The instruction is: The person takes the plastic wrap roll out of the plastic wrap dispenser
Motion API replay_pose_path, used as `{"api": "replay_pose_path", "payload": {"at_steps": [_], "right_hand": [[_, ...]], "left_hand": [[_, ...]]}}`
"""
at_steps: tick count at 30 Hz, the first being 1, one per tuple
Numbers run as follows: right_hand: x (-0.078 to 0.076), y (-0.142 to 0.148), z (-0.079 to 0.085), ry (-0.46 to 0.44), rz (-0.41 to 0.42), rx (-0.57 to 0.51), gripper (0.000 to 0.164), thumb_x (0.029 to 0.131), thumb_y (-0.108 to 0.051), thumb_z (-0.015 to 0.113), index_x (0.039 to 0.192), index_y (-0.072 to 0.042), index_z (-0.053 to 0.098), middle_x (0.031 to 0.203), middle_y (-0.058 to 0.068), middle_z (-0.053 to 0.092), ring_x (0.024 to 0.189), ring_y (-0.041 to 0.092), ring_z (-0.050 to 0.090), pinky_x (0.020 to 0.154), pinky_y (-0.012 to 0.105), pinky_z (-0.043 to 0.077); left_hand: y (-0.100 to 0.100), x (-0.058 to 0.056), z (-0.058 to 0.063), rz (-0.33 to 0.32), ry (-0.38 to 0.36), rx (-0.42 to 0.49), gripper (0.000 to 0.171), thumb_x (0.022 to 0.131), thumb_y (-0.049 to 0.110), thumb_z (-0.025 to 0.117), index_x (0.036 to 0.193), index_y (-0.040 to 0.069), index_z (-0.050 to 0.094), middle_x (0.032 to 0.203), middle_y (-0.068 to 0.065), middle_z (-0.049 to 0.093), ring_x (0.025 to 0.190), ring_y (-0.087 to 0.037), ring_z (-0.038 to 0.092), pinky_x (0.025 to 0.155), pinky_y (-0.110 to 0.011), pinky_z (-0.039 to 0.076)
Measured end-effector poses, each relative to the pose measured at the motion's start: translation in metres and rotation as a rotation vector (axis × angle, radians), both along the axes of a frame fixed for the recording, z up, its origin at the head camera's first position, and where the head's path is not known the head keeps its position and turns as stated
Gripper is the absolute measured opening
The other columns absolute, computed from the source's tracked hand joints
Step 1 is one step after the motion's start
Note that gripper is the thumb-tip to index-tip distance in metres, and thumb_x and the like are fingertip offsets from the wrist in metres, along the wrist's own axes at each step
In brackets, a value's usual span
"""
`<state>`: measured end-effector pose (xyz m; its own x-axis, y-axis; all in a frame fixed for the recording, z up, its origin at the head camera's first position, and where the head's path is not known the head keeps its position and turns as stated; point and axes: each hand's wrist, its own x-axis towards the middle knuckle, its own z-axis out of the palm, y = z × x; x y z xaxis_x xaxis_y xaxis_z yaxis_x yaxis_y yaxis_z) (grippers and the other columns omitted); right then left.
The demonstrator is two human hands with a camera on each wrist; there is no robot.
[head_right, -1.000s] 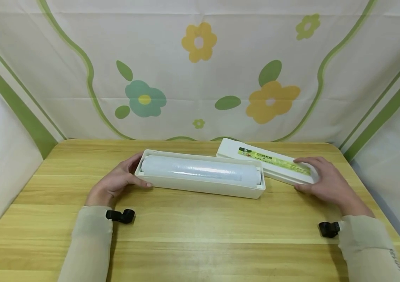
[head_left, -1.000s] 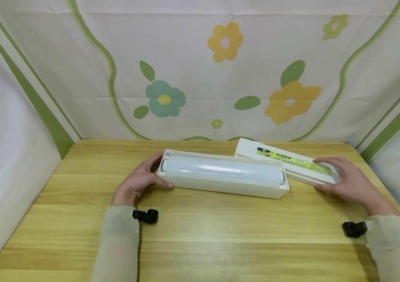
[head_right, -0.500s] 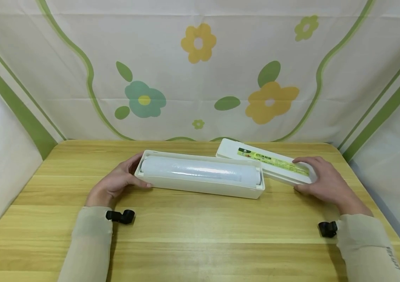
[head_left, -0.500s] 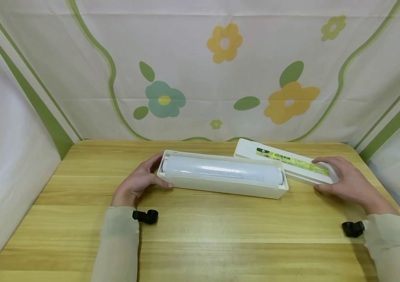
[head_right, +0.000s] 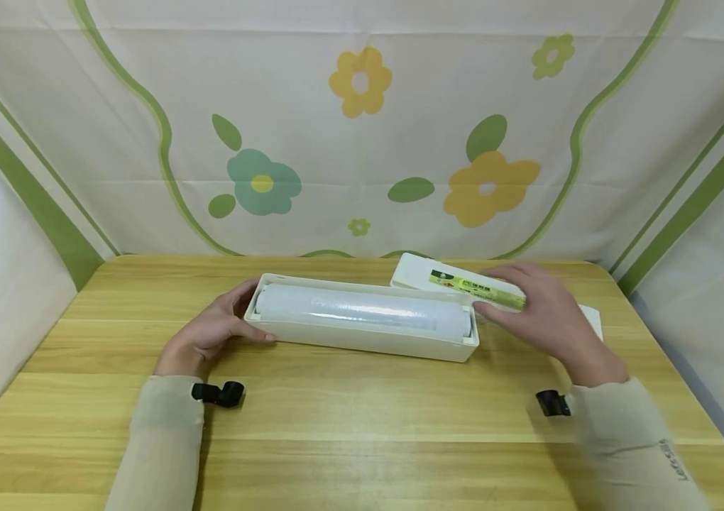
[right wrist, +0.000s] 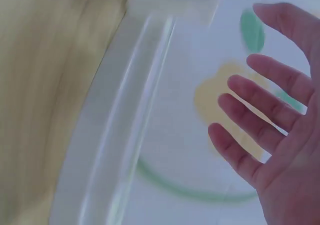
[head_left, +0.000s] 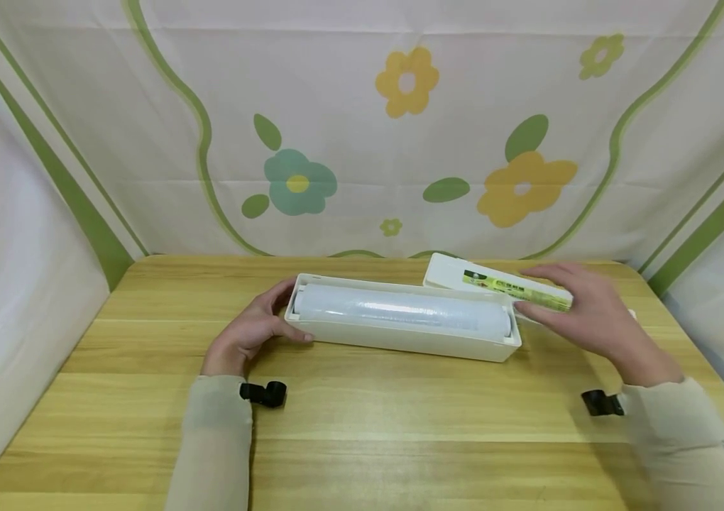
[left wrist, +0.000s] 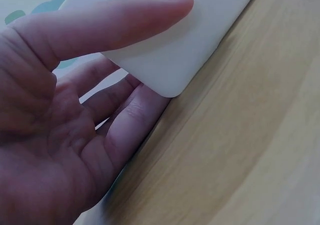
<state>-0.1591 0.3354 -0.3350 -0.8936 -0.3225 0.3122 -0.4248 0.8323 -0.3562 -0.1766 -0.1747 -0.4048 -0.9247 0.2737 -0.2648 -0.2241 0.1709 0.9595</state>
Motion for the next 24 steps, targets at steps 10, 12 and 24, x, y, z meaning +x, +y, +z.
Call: {"api": "replay_pose_path", "payload": {"at_steps": [10, 12, 24], "right_hand": [[0.0, -0.052, 0.003, -0.096, 0.195, 0.158, 0.05, 0.088, -0.043, 0.089, 0.128, -0.014, 0.079, 0.121, 0.005, 0.077, 0.104, 0.024, 0.072, 0.089, 0.051, 0.058], [0.0, -0.056, 0.003, -0.099, 0.199, 0.197, 0.054, 0.087, -0.045, 0.089, 0.128, -0.011, 0.078, 0.119, 0.007, 0.077, 0.103, 0.024, 0.072, 0.089, 0.049, 0.059], [-0.007, -0.08, 0.017, -0.176, 0.254, 0.364, 0.04, 0.088, -0.046, 0.088, 0.098, -0.01, 0.074, 0.093, -0.001, 0.074, 0.08, 0.015, 0.062, 0.078, 0.04, 0.053]], "left_hand": [[0.005, -0.002, -0.002, -0.005, 0.01, 0.01, 0.108, 0.069, -0.008, 0.093, 0.163, 0.018, 0.045, 0.163, -0.012, 0.045, 0.142, -0.033, 0.044, 0.119, -0.046, 0.042], [0.006, -0.002, -0.002, -0.005, 0.006, 0.012, 0.109, 0.069, -0.009, 0.093, 0.163, 0.018, 0.045, 0.163, -0.012, 0.045, 0.142, -0.033, 0.044, 0.119, -0.047, 0.042], [0.008, -0.004, 0.0, -0.008, 0.008, 0.014, 0.11, 0.068, -0.011, 0.091, 0.163, 0.017, 0.044, 0.162, -0.012, 0.045, 0.137, -0.033, 0.046, 0.108, -0.035, 0.048]]}}
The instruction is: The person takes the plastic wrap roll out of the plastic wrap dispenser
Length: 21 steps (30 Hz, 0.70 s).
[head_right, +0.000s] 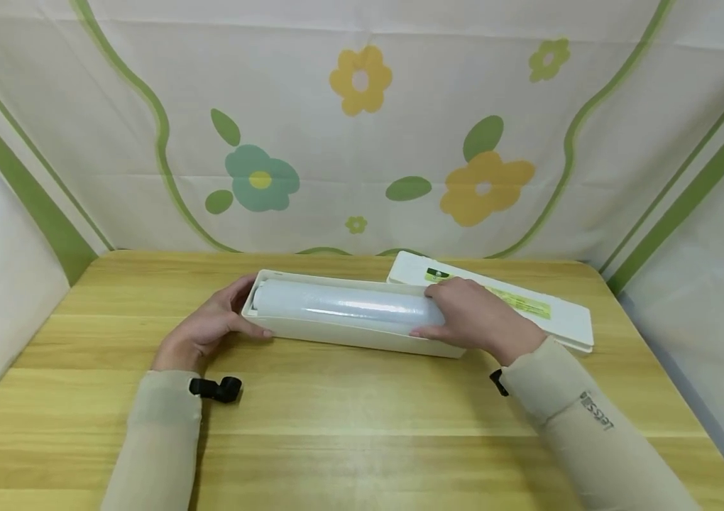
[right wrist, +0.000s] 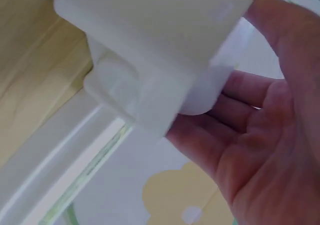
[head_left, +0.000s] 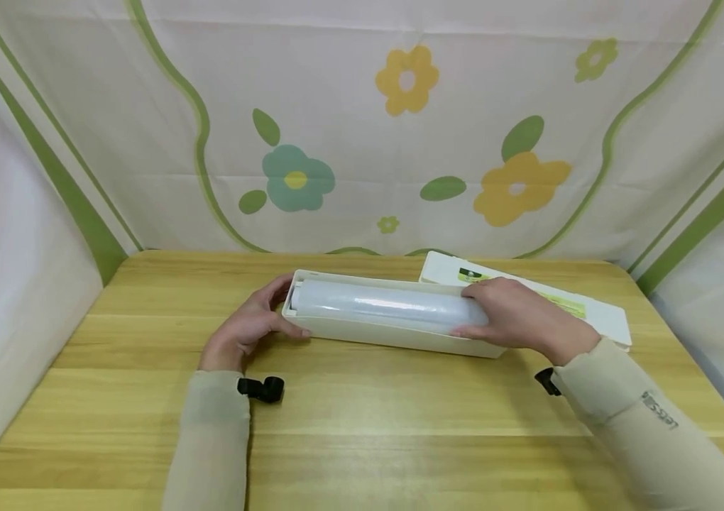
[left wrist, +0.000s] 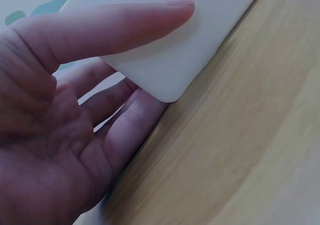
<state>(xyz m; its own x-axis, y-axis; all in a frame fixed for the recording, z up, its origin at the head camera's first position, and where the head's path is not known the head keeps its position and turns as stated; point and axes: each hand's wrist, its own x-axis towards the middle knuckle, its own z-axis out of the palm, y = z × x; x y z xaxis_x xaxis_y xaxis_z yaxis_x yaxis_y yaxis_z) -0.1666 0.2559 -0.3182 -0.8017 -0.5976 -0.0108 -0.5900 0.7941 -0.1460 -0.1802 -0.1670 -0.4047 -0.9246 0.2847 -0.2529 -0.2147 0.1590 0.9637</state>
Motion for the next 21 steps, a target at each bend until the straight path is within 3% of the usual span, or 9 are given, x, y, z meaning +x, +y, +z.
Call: {"api": "replay_pose_path", "payload": {"at_steps": [3, 7, 11, 15, 21], "right_hand": [[-0.003, -0.004, 0.002, -0.048, -0.006, 0.041, 0.038, 0.089, -0.048, 0.087, 0.092, -0.015, 0.07, 0.085, -0.006, 0.067, 0.074, 0.012, 0.055, 0.074, 0.037, 0.049], [-0.008, -0.004, 0.002, -0.072, 0.009, 0.062, 0.037, 0.09, -0.046, 0.086, 0.095, -0.013, 0.071, 0.085, -0.004, 0.068, 0.074, 0.013, 0.057, 0.074, 0.038, 0.051], [-0.015, 0.002, -0.006, -0.068, 0.012, 0.012, 0.045, 0.089, -0.047, 0.087, 0.108, -0.007, 0.076, 0.101, 0.003, 0.073, 0.091, 0.02, 0.064, 0.083, 0.043, 0.055], [-0.019, 0.011, -0.014, -0.103, -0.025, -0.059, 0.056, 0.088, -0.053, 0.086, 0.118, -0.007, 0.075, 0.115, 0.004, 0.072, 0.106, 0.021, 0.062, 0.092, 0.044, 0.054], [-0.017, 0.017, -0.018, -0.07, -0.036, -0.071, 0.057, 0.086, -0.062, 0.084, 0.114, -0.013, 0.076, 0.112, -0.002, 0.07, 0.101, 0.014, 0.061, 0.087, 0.041, 0.054]], "left_hand": [[0.0, 0.0, 0.001, 0.0, 0.002, -0.001, 0.11, 0.068, -0.011, 0.092, 0.163, 0.016, 0.044, 0.162, -0.012, 0.045, 0.138, -0.032, 0.046, 0.112, -0.039, 0.046], [0.0, 0.0, 0.001, 0.003, 0.011, 0.0, 0.11, 0.068, -0.011, 0.092, 0.163, 0.016, 0.044, 0.163, -0.013, 0.045, 0.14, -0.033, 0.044, 0.119, -0.046, 0.041], [-0.001, 0.0, 0.001, 0.012, 0.012, -0.005, 0.113, 0.069, -0.011, 0.092, 0.166, 0.017, 0.042, 0.165, -0.012, 0.043, 0.142, -0.034, 0.042, 0.121, -0.048, 0.039], [0.0, 0.001, 0.001, 0.017, 0.011, -0.014, 0.114, 0.068, -0.012, 0.091, 0.167, 0.018, 0.041, 0.164, -0.012, 0.043, 0.14, -0.033, 0.044, 0.115, -0.041, 0.045], [0.003, 0.002, 0.0, 0.019, 0.019, -0.002, 0.112, 0.068, -0.012, 0.091, 0.165, 0.018, 0.043, 0.162, -0.011, 0.046, 0.136, -0.032, 0.048, 0.103, -0.029, 0.052]]}}
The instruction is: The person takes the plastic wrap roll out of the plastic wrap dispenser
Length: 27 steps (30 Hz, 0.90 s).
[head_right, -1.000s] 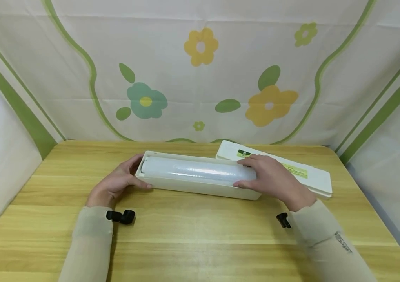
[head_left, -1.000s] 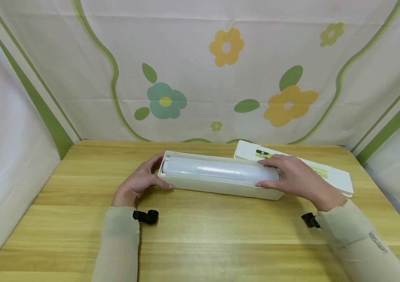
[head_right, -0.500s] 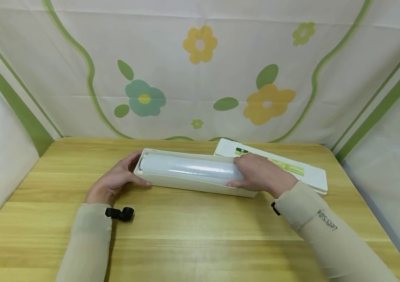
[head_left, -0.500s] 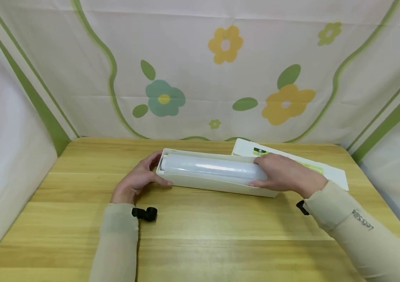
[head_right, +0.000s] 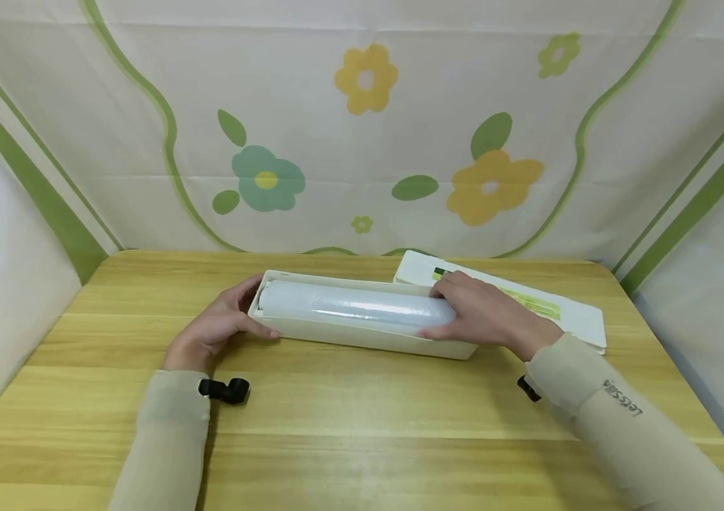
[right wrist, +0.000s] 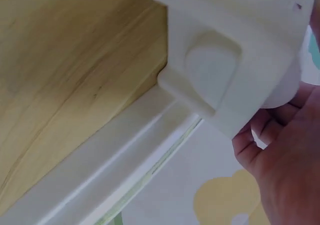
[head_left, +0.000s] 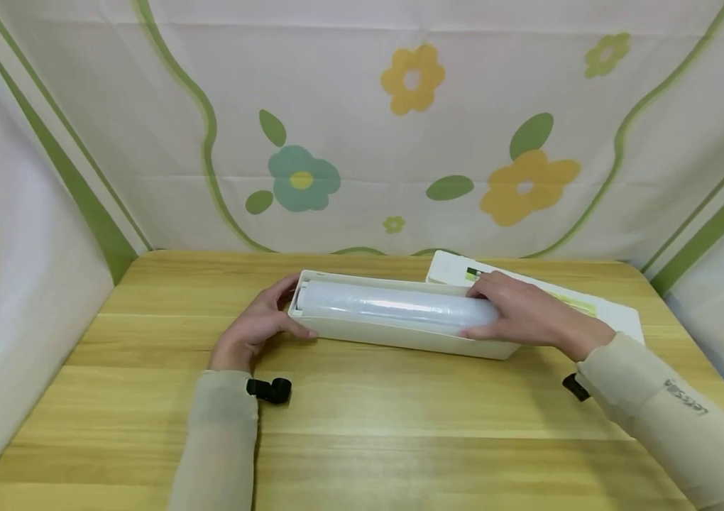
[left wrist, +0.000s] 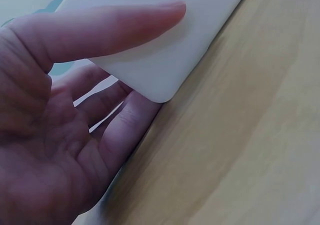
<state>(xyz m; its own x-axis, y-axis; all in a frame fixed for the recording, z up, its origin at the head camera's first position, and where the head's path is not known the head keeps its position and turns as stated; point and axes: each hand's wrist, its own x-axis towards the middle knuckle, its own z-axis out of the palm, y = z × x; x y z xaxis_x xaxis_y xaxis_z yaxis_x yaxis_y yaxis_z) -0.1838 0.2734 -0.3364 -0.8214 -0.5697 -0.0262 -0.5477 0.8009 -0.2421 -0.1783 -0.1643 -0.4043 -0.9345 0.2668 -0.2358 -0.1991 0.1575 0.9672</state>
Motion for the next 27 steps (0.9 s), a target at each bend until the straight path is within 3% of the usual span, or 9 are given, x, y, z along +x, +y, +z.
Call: {"api": "replay_pose_path", "payload": {"at_steps": [4, 12, 18, 23, 27], "right_hand": [[0.002, 0.002, 0.003, 0.016, 0.01, -0.012, 0.057, 0.085, -0.063, 0.085, 0.113, -0.014, 0.076, 0.111, -0.002, 0.07, 0.097, 0.012, 0.061, 0.085, 0.039, 0.055], [-0.006, 0.005, -0.005, -0.043, 0.0, -0.183, 0.05, 0.074, -0.047, 0.098, 0.104, -0.014, 0.075, 0.098, -0.004, 0.073, 0.084, 0.009, 0.063, 0.075, 0.028, 0.054], [-0.01, 0.007, 0.001, -0.128, -0.029, -0.212, 0.052, 0.072, -0.049, 0.099, 0.104, -0.015, 0.076, 0.094, -0.005, 0.073, 0.082, 0.011, 0.064, 0.075, 0.027, 0.054], [-0.01, 0.008, 0.005, -0.209, -0.077, -0.242, 0.05, 0.073, -0.053, 0.098, 0.104, -0.02, 0.076, 0.092, -0.006, 0.072, 0.081, 0.015, 0.063, 0.073, 0.027, 0.053], [-0.006, 0.008, 0.007, -0.198, -0.097, -0.236, 0.052, 0.071, -0.055, 0.098, 0.102, -0.021, 0.075, 0.092, -0.007, 0.071, 0.083, 0.016, 0.062, 0.074, 0.028, 0.053]], "left_hand": [[0.001, -0.001, 0.0, 0.004, 0.012, -0.004, 0.112, 0.067, -0.013, 0.091, 0.165, 0.018, 0.044, 0.162, -0.011, 0.047, 0.137, -0.031, 0.046, 0.108, -0.033, 0.048], [0.001, -0.001, 0.0, -0.002, 0.013, -0.012, 0.112, 0.066, -0.014, 0.091, 0.164, 0.017, 0.045, 0.162, -0.009, 0.047, 0.139, -0.031, 0.044, 0.119, -0.044, 0.04], [0.001, -0.001, -0.002, -0.013, 0.012, -0.012, 0.113, 0.067, -0.012, 0.091, 0.165, 0.018, 0.044, 0.163, -0.01, 0.045, 0.14, -0.032, 0.044, 0.12, -0.045, 0.04], [0.001, -0.003, -0.002, -0.019, 0.012, -0.006, 0.116, 0.068, -0.013, 0.091, 0.168, 0.017, 0.039, 0.169, -0.009, 0.04, 0.148, -0.031, 0.039, 0.126, -0.049, 0.033], [0.003, -0.004, -0.002, -0.025, 0.01, -0.009, 0.118, 0.068, -0.013, 0.09, 0.168, 0.017, 0.038, 0.171, -0.007, 0.039, 0.151, -0.031, 0.037, 0.128, -0.05, 0.032]]}}
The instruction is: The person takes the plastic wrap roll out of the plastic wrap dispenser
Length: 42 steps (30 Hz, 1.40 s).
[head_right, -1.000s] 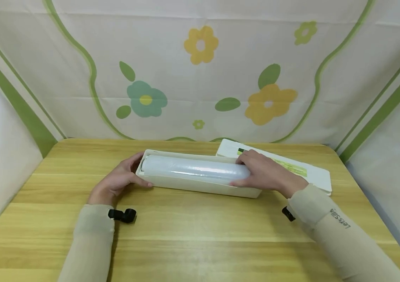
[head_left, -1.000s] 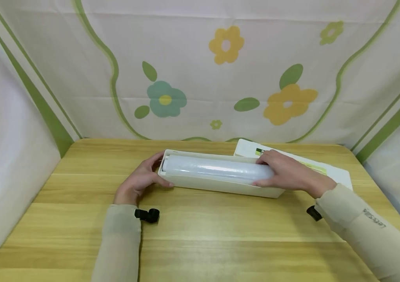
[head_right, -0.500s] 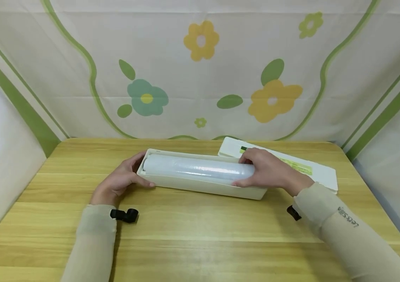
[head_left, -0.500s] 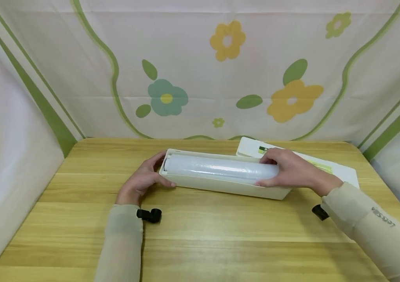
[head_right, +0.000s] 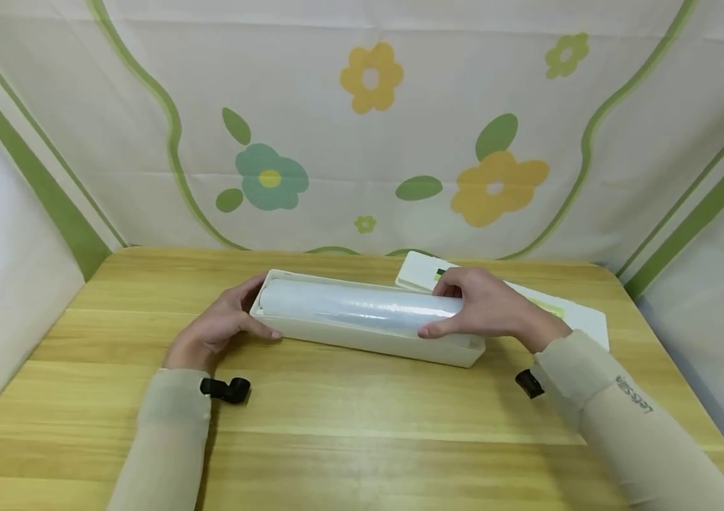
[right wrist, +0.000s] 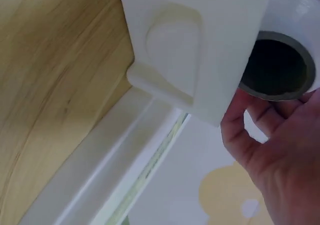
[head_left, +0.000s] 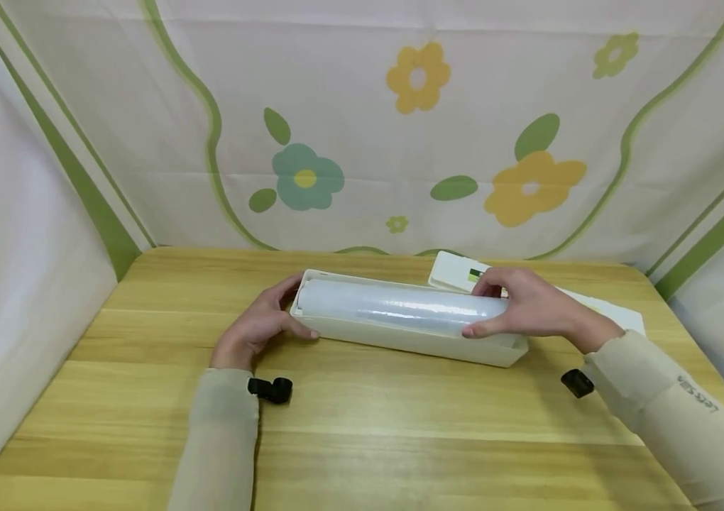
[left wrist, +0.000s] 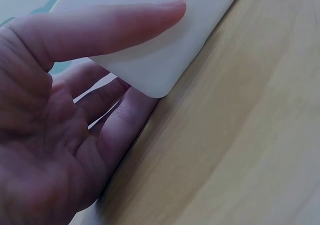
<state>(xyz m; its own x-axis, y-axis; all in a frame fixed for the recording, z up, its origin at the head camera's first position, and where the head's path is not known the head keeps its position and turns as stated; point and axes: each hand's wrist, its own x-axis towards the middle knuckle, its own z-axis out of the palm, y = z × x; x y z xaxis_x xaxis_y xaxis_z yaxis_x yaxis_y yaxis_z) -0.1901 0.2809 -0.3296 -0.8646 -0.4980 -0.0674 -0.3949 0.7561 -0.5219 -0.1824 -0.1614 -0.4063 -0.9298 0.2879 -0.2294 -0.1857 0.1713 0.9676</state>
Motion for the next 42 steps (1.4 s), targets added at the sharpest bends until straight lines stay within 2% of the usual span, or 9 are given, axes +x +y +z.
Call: {"api": "replay_pose_path", "payload": {"at_steps": [6, 9, 13, 18, 23, 28, 34, 42], "right_hand": [[0.005, -0.002, 0.011, 0.076, -0.026, 0.057, 0.056, 0.069, -0.063, 0.096, 0.101, -0.023, 0.074, 0.095, -0.01, 0.073, 0.086, 0.014, 0.065, 0.077, 0.03, 0.053], [0.007, -0.003, 0.018, 0.074, -0.015, 0.044, 0.056, 0.07, -0.061, 0.097, 0.101, -0.021, 0.072, 0.097, -0.008, 0.073, 0.085, 0.013, 0.065, 0.078, 0.031, 0.053], [0.007, -0.006, 0.022, 0.055, 0.013, 0.031, 0.055, 0.073, -0.057, 0.096, 0.105, -0.019, 0.072, 0.101, -0.005, 0.071, 0.088, 0.014, 0.063, 0.08, 0.032, 0.053], [0.007, -0.009, 0.021, 0.018, 0.053, 0.031, 0.058, 0.078, -0.054, 0.094, 0.12, -0.02, 0.075, 0.111, -0.006, 0.072, 0.1, 0.014, 0.063, 0.09, 0.038, 0.053], [0.005, -0.012, 0.023, -0.05, 0.094, 0.039, 0.053, 0.08, -0.051, 0.093, 0.123, -0.025, 0.077, 0.107, -0.008, 0.074, 0.09, 0.012, 0.065, 0.083, 0.032, 0.053], [0.003, -0.018, 0.025, -0.092, 0.127, 0.072, 0.055, 0.08, -0.041, 0.092, 0.129, -0.021, 0.077, 0.106, -0.007, 0.075, 0.088, 0.011, 0.065, 0.082, 0.03, 0.054], [0.004, -0.028, 0.024, -0.029, 0.121, 0.155, 0.052, 0.077, -0.032, 0.085, 0.126, -0.018, 0.075, 0.107, -0.006, 0.074, 0.09, 0.013, 0.062, 0.081, 0.034, 0.052], [0.01, -0.034, 0.02, 0.051, 0.089, 0.191, 0.052, 0.073, -0.027, 0.081, 0.123, -0.018, 0.066, 0.107, -0.004, 0.07, 0.087, 0.013, 0.061, 0.078, 0.035, 0.05]], "left_hand": [[0.002, -0.001, 0.001, 0.002, -0.009, -0.001, 0.118, 0.067, -0.014, 0.091, 0.168, 0.017, 0.039, 0.17, -0.007, 0.04, 0.149, -0.031, 0.038, 0.127, -0.049, 0.032], [0.002, -0.001, 0.001, 0.002, -0.01, 0.008, 0.117, 0.067, -0.014, 0.09, 0.168, 0.017, 0.039, 0.17, -0.007, 0.039, 0.149, -0.031, 0.038, 0.128, -0.05, 0.031], [0.001, 0.001, 0.0, 0.003, -0.009, -0.002, 0.115, 0.068, -0.013, 0.091, 0.167, 0.018, 0.041, 0.168, -0.008, 0.042, 0.145, -0.031, 0.041, 0.126, -0.048, 0.034], [0.0, 0.003, -0.001, 0.004, -0.007, -0.011, 0.114, 0.068, -0.01, 0.092, 0.166, 0.018, 0.041, 0.164, -0.009, 0.045, 0.14, -0.031, 0.045, 0.122, -0.046, 0.037], [0.001, 0.002, 0.0, 0.002, -0.008, -0.01, 0.115, 0.068, -0.011, 0.091, 0.167, 0.019, 0.041, 0.165, -0.008, 0.044, 0.14, -0.031, 0.044, 0.122, -0.046, 0.038], [0.003, 0.0, 0.001, 0.003, -0.011, -0.008, 0.115, 0.068, -0.013, 0.09, 0.167, 0.019, 0.041, 0.167, -0.007, 0.043, 0.142, -0.031, 0.043, 0.122, -0.046, 0.038], [0.003, 0.001, 0.003, 0.005, -0.014, -0.017, 0.115, 0.068, -0.011, 0.091, 0.167, 0.021, 0.041, 0.165, -0.007, 0.045, 0.139, -0.031, 0.045, 0.12, -0.044, 0.039], [0.004, 0.003, 0.003, 0.009, -0.016, -0.013, 0.116, 0.068, -0.011, 0.091, 0.167, 0.021, 0.04, 0.165, -0.007, 0.044, 0.139, -0.032, 0.045, 0.122, -0.046, 0.037]]}}
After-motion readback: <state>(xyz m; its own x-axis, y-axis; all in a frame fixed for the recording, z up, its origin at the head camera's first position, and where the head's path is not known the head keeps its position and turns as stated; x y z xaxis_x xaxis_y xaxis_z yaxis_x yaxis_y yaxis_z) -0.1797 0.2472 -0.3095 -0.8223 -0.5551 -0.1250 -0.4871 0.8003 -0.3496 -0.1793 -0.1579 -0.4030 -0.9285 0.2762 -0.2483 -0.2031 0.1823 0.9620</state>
